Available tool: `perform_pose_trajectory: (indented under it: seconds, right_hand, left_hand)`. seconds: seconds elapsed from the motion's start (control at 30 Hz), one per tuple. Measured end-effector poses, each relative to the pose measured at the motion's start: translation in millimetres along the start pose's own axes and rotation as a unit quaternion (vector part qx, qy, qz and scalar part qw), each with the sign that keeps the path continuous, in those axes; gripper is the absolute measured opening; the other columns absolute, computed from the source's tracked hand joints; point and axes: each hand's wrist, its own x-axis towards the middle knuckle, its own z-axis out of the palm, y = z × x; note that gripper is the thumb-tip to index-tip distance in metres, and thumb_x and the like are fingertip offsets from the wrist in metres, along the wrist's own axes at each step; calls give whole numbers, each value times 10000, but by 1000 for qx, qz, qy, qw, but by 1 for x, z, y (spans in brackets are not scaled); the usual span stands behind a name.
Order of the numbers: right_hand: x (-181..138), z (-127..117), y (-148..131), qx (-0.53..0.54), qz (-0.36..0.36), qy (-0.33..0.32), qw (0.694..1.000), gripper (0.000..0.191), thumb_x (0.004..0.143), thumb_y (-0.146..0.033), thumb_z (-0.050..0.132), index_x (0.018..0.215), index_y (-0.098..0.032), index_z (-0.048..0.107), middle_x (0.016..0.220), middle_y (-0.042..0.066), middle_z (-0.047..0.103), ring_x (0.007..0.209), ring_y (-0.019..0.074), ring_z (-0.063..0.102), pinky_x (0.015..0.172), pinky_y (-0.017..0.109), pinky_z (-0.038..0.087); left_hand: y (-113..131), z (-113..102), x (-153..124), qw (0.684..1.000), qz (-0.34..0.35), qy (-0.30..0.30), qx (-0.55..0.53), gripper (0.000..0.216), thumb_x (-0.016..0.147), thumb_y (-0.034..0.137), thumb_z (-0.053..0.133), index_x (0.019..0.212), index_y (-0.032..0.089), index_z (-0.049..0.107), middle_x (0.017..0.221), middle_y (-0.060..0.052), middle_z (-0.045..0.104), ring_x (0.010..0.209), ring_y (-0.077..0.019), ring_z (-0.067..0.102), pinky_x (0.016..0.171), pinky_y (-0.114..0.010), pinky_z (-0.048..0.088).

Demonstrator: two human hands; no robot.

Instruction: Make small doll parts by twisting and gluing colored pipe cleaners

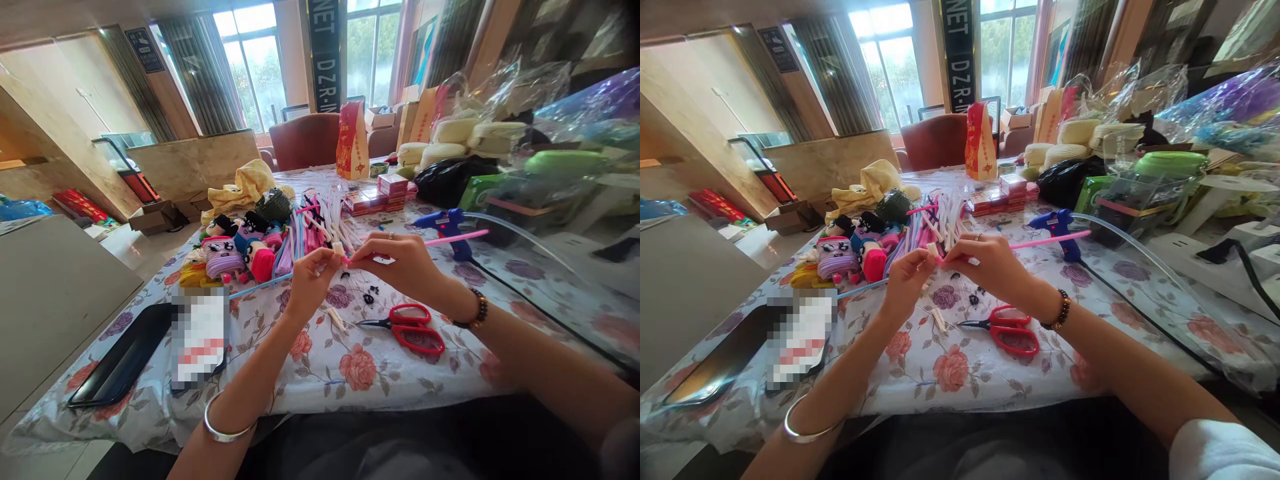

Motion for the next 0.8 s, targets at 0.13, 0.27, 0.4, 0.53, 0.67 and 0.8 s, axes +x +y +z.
perform_pose_trajectory:
  seconds: [0.13, 0.27, 0.4, 0.53, 0.67, 0.8]
  right_hand:
    - [2, -1, 1, 27, 15, -8, 999, 98, 785, -250, 653, 697, -220, 682, 661, -20, 641, 554, 82, 503, 547, 234, 394]
    - [3, -1, 3, 52, 39, -28, 997, 83, 762, -261, 677, 695, -214, 691, 667, -15, 651, 565, 88, 506, 546, 239, 391]
    - [3, -1, 3, 68, 55, -34, 996, 52, 742, -236, 695, 700, -206, 700, 676, -11, 658, 577, 91, 521, 545, 240, 396]
    - [3, -1, 2, 67, 57, -42, 995, 45, 752, -224, 685, 716, -205, 705, 702, -7, 662, 610, 97, 553, 571, 239, 417]
    - [2, 1, 3, 41, 53, -52, 996, 42, 766, -203, 669, 740, -200, 703, 729, -8, 675, 623, 94, 574, 592, 233, 430]
    - [1, 3, 5, 3, 42, -57, 997, 46, 780, -201, 661, 763, -195, 703, 735, -6, 678, 638, 95, 584, 614, 232, 431]
  left_hand:
    - [1, -1, 0, 999, 21, -8, 28, 301, 748, 454, 639, 658, 173, 579, 635, 6, 525, 627, -113, 431, 640, -244, 370]
    - [0, -1, 0, 999, 17, -32, 22, 300, 764, 452, 620, 663, 178, 549, 639, 9, 496, 631, -111, 413, 639, -240, 362]
    - [0, -1, 0, 998, 4, -58, -3, 308, 757, 460, 623, 666, 181, 531, 645, 16, 472, 630, -105, 407, 629, -232, 357]
    - [0, -1, 2, 998, -9, -67, 3, 303, 747, 449, 633, 669, 175, 530, 660, 14, 487, 658, -107, 436, 674, -233, 385]
    - [-2, -1, 2, 997, 3, -68, 38, 235, 790, 383, 588, 703, 169, 543, 697, 16, 525, 694, -104, 462, 730, -229, 397]
    - [-5, 0, 2, 996, -9, -63, 55, 157, 818, 316, 547, 767, 167, 545, 743, 14, 544, 706, -98, 486, 735, -221, 401]
